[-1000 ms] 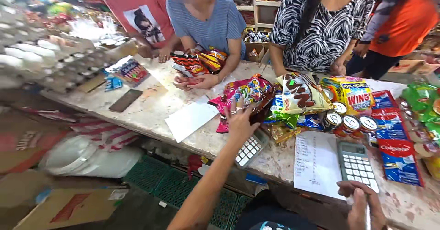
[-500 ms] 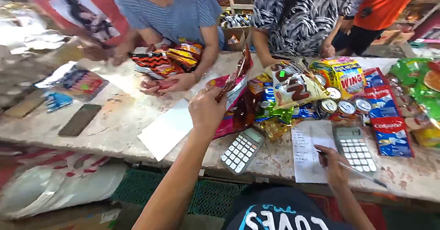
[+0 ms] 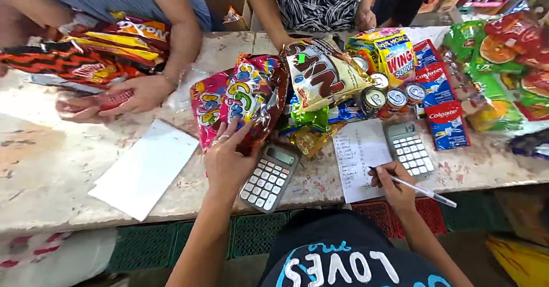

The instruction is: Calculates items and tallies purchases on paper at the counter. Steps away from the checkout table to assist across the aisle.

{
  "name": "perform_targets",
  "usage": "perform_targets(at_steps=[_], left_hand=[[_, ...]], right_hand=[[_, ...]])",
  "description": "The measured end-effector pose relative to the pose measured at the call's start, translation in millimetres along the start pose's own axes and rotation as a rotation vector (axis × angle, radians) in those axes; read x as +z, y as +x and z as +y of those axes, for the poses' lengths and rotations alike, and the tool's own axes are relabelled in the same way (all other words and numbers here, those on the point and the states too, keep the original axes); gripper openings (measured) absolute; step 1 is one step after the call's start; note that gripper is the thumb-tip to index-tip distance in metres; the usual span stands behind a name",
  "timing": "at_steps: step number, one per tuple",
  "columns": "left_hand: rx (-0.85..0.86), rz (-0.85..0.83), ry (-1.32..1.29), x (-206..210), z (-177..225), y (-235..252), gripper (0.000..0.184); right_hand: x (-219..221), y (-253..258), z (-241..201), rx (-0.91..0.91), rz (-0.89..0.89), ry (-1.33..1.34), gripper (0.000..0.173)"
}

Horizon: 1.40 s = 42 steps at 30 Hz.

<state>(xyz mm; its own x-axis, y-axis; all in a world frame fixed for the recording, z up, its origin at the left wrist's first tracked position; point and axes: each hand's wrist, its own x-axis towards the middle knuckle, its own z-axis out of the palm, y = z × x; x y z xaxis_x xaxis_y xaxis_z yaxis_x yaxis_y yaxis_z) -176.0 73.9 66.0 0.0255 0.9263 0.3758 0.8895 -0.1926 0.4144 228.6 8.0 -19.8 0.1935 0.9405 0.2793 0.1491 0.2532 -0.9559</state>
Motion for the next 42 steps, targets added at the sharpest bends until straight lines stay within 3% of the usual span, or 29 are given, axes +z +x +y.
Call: perform_targets(at_steps=[2,4,7,9,11,13,15,17,20,28,32,35,38,42], left_hand=[[0.055,0.168,-0.041,-1,-2,6,0.026],[0.034,0.205,-0.038,-6,4,13,0.023],[-0.047,0.116,-0.003,-6,17,15,0.026],[-0.068,0.049,-0.019,1,27,5,0.043],[0.052,0.124,-0.125,11,45,-18,0.056],[0.247,0.220,-0.299,25,82,-46,0.038],[0.354,0.009,-0.458,42,123,-65,0.024],[0.406,-0.241,-0.493,64,142,-78,0.034],[0.422,-0.280,-0.501,91,139,-91,0.029],[0.329,-0.234,-0.591,93,138,-88,0.021],[0.226,-0.215,-0.612,96,142,-86,0.020],[0.179,-0.265,-0.610,94,142,-82,0.019],[0.242,-0.322,-0.599,91,136,-78,0.020],[0.371,-0.226,-0.548,96,135,-78,0.025]], right_hand=[[1,-4,4,0.012,0.008,0.023,0.007],[2,-2,4,0.005,0.009,0.052,0.007],[4,3,3,-0.039,-0.005,0.047,0.009],[5,7,4,-0.033,-0.027,0.023,0.010],[8,9,4,-0.006,-0.029,0.036,0.010],[11,9,0,0.041,-0.011,0.049,0.009],[15,7,-8,0.094,0.016,0.046,0.009],[19,7,-14,0.116,0.031,0.031,0.009],[26,8,-14,0.097,0.014,0.023,0.010],[16,8,-32,0.077,-0.013,0.031,0.010],[22,-3,-10,0.012,-0.116,0.003,0.017],[30,-3,4,-0.072,-0.094,-0.074,0.018],[31,2,1,0.004,-0.067,-0.030,0.017],[17,10,-13,0.003,-0.079,0.058,0.014]])
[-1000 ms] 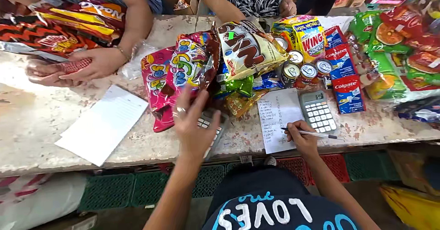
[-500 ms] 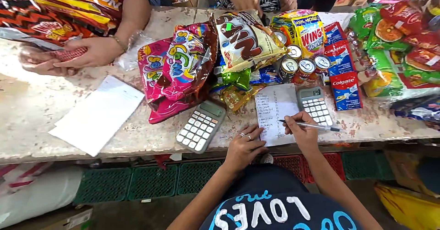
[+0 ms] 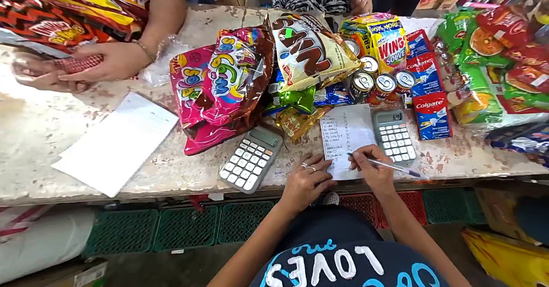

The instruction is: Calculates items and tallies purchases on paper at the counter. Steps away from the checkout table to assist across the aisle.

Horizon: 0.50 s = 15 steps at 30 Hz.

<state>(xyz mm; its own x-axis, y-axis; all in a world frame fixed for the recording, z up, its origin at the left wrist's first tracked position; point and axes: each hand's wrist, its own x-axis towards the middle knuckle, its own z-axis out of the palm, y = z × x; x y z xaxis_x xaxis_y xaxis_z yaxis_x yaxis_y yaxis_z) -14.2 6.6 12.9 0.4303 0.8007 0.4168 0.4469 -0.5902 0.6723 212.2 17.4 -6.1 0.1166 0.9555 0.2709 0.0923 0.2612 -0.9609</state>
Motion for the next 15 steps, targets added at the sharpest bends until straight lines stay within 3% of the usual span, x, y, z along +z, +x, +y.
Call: perform_targets(at_steps=[3,6,10,12,15], left_hand=[[0.046,0.089,0.039,-2,5,3,0.025],[0.091,0.192,-0.012,-17,17,6,0.022],[0.066,0.218,-0.158,-27,29,-14,0.018],[-0.117,0.226,-0.307,-28,33,-28,0.035],[-0.489,0.233,-0.621,-37,41,-27,0.082]], right_hand=[[-22,0,-11,-0.082,-0.131,-0.078,0.025],[-33,-13,-21,-0.182,-0.309,-0.354,0.034],[-37,-35,11,-0.297,-0.316,-0.470,0.020],[-44,-34,17,-0.355,-0.275,-0.364,0.022],[-55,-27,2,-0.367,-0.287,-0.172,0.019]])
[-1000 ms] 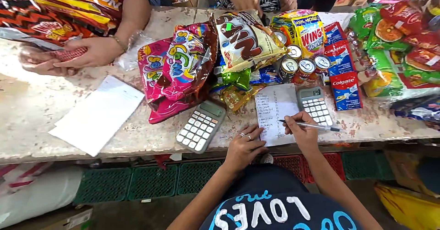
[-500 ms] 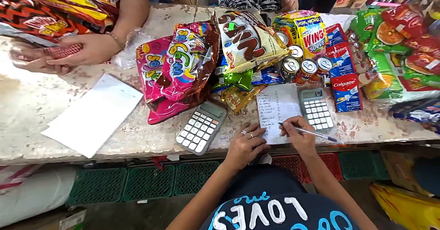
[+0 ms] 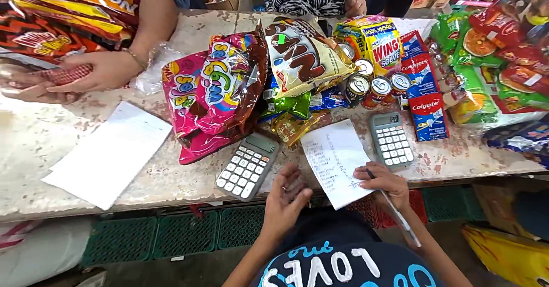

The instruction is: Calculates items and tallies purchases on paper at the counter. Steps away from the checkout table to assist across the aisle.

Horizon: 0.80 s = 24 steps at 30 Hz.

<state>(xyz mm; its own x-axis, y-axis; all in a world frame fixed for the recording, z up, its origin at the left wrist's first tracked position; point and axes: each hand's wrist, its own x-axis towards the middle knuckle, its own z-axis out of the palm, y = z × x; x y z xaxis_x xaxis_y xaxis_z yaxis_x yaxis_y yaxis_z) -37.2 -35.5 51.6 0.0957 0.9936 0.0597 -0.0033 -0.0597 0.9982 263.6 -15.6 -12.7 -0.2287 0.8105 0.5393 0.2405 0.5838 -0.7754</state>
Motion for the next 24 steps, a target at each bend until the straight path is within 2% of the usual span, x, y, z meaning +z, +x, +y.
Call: perform_targets(at_steps=[1,3,5,9,13,18,24], left_hand=[[-0.085,-0.004,-0.110,-1,7,5,0.088],[-0.142,-0.022,-0.222,3,21,17,0.082],[-0.136,0.000,-0.195,12,29,25,0.070],[-0.202,0.093,-0.120,21,21,31,0.063],[-0.182,0.026,0.035,13,3,27,0.050],[-0.135,0.053,0.087,13,-5,26,0.047],[-0.157,0.094,0.160,17,-2,30,0.044]], right_hand=[[-3,1,-1,-0.014,-0.016,0.042,0.018],[-2,1,-3,-0.038,-0.062,0.052,0.018],[3,1,-2,-0.039,-0.101,0.018,0.019],[9,1,3,0.054,-0.238,-0.115,0.023],[8,4,-3,0.086,-0.348,-0.141,0.015],[-11,3,2,0.113,-0.388,-0.123,0.020],[-16,1,13,0.122,-0.400,-0.130,0.025]])
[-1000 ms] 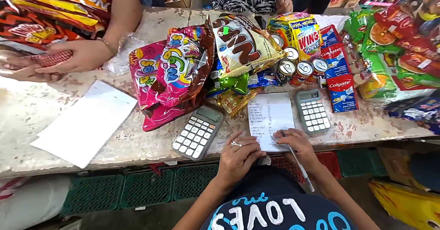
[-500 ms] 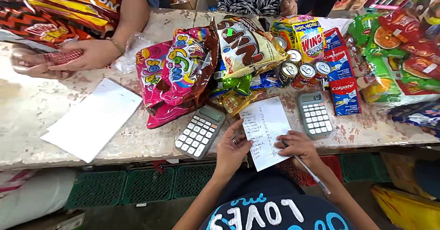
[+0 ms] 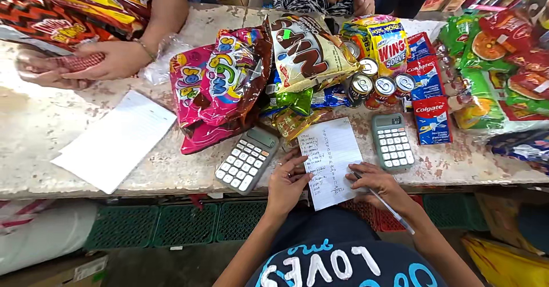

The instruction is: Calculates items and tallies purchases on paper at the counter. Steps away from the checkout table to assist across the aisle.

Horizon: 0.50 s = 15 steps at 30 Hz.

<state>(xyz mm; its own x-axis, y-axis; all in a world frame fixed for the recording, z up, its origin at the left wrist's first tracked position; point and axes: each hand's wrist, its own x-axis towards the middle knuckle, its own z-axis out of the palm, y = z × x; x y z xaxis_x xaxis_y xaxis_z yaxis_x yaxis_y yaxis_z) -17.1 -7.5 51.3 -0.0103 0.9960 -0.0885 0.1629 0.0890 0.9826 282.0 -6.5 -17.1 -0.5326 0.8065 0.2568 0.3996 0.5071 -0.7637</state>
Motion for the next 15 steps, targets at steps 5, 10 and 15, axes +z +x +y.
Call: perform_targets(at_steps=[5,10,15], left_hand=[[-0.031,-0.009,-0.047,4,10,9,0.041],[-0.014,-0.169,-0.157,8,22,9,0.055],[0.514,-0.246,-0.010,21,14,-10,0.033]], right_hand=[[0,0,3,0.008,0.033,0.024,0.024],[1,-9,1,-0.003,0.058,0.060,0.025],[18,-31,4,-0.048,0.134,0.013,0.036]])
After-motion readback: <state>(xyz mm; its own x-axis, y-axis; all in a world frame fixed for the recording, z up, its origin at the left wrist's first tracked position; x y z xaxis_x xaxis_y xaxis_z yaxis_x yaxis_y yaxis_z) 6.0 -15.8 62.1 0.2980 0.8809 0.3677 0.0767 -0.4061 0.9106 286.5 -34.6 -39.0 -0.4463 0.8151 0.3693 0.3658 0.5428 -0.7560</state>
